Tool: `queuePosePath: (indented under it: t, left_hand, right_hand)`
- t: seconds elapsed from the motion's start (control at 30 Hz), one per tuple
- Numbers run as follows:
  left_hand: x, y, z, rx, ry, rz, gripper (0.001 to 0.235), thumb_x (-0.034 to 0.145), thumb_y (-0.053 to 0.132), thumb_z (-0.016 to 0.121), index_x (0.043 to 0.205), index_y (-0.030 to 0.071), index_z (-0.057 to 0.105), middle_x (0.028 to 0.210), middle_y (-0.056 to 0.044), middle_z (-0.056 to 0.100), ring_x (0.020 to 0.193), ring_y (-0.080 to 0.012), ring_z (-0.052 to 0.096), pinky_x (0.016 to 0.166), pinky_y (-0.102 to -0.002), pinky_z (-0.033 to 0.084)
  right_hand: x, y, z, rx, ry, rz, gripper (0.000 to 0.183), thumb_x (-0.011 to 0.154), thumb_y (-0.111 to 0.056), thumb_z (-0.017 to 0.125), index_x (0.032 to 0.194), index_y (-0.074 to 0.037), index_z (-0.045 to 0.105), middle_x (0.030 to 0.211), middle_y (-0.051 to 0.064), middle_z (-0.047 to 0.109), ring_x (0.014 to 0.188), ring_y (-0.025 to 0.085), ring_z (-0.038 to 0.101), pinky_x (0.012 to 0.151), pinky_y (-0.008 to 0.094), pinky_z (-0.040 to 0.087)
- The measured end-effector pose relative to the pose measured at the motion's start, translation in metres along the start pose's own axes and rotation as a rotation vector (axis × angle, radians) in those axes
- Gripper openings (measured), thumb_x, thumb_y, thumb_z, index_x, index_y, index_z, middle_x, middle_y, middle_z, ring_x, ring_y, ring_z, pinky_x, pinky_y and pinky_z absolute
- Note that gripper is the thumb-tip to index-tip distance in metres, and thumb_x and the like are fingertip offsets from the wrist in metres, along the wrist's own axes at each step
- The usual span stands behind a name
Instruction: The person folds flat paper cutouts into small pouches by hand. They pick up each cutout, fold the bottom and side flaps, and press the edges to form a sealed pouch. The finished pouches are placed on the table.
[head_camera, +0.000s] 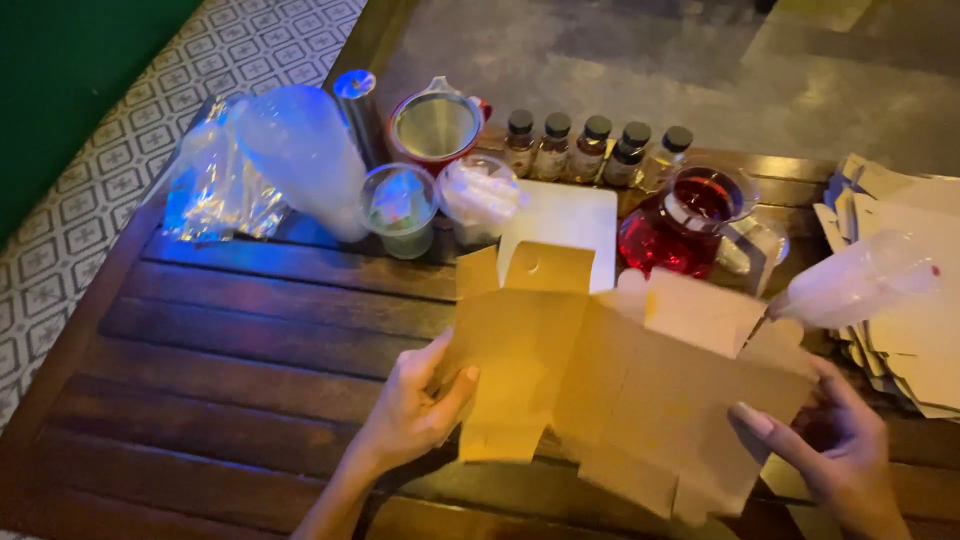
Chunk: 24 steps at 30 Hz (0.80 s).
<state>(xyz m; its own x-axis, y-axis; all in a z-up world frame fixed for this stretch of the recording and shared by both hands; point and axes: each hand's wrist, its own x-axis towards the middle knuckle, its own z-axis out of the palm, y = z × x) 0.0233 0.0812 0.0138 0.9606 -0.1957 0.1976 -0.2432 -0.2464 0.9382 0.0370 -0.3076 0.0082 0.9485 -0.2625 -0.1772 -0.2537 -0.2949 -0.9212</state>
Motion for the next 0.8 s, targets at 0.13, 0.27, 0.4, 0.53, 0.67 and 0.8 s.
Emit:
queuePosePath:
  t: [0.13,0.27,0.4,0.53,0.67,0.8]
  left_hand:
    - [-0.002,-0.026,-0.006,-0.077,-0.046,-0.111,0.054,0.090,0.009,0.064,0.142,0.001,0.052,0.116,-0.005,0.074,0.093,-0.0100,0.066,0.081,-0.025,0.056]
    - [-0.004,-0.017,-0.025,-0.038,-0.158,-0.106,0.058,0.084,0.009,0.064,0.140,0.002,0.052,0.117,-0.005,0.072,0.096,-0.0103,0.065,0.085,-0.025,0.056]
    - [-0.007,0.012,-0.039,0.353,-0.324,-0.378,0.065,0.082,0.025,0.067,0.145,0.024,0.053,0.119,0.003,0.078,0.095,-0.0144,0.064,0.088,-0.029,0.050]
    - [-0.022,0.004,-0.060,0.614,-0.537,-0.559,0.060,0.080,0.047,0.074,0.137,0.034,0.060,0.108,0.006,0.079,0.094,-0.0158,0.061,0.090,-0.031,0.048]
    - [-0.020,0.015,-0.064,0.390,-0.611,-0.758,0.022,0.077,0.025,0.088,0.095,0.015,0.080,0.083,0.010,0.084,0.067,-0.0009,0.068,0.059,-0.022,0.059]
    - [-0.028,0.020,-0.059,0.778,-0.469,-0.801,0.043,0.079,0.047,0.081,0.057,0.012,0.070,0.051,-0.004,0.056,0.054,-0.0176,0.048,0.056,-0.033,0.042]
  right_hand:
    - [0.050,0.118,-0.033,0.074,-0.090,-0.176,0.062,0.083,-0.003,0.074,0.142,0.004,0.059,0.094,0.014,0.063,0.078,0.018,0.057,0.073,0.032,0.052]
    - [0.008,0.011,0.002,0.085,-0.169,-0.214,0.049,0.085,-0.013,0.076,0.133,-0.005,0.070,0.073,-0.002,0.059,0.067,0.005,0.050,0.060,0.020,0.045]
    - [0.000,-0.009,0.015,0.020,-0.203,0.062,0.059,0.072,0.001,0.081,0.131,-0.003,0.073,0.102,0.020,0.084,0.084,0.024,0.076,0.075,0.033,0.061]
    - [0.008,0.026,0.019,0.064,-0.460,-0.066,0.044,0.071,0.001,0.083,0.115,0.004,0.080,0.109,0.019,0.088,0.091,0.025,0.086,0.091,0.033,0.068]
    - [0.002,0.025,0.032,-0.225,-0.435,-0.278,0.033,0.070,-0.015,0.092,0.103,-0.010,0.091,0.077,-0.004,0.083,0.058,0.005,0.053,0.054,0.020,0.042]
    - [0.000,0.024,0.042,-0.357,-0.425,-0.531,0.026,0.079,-0.022,0.082,0.104,-0.015,0.085,0.104,-0.004,0.087,0.091,0.004,0.081,0.083,0.022,0.058]
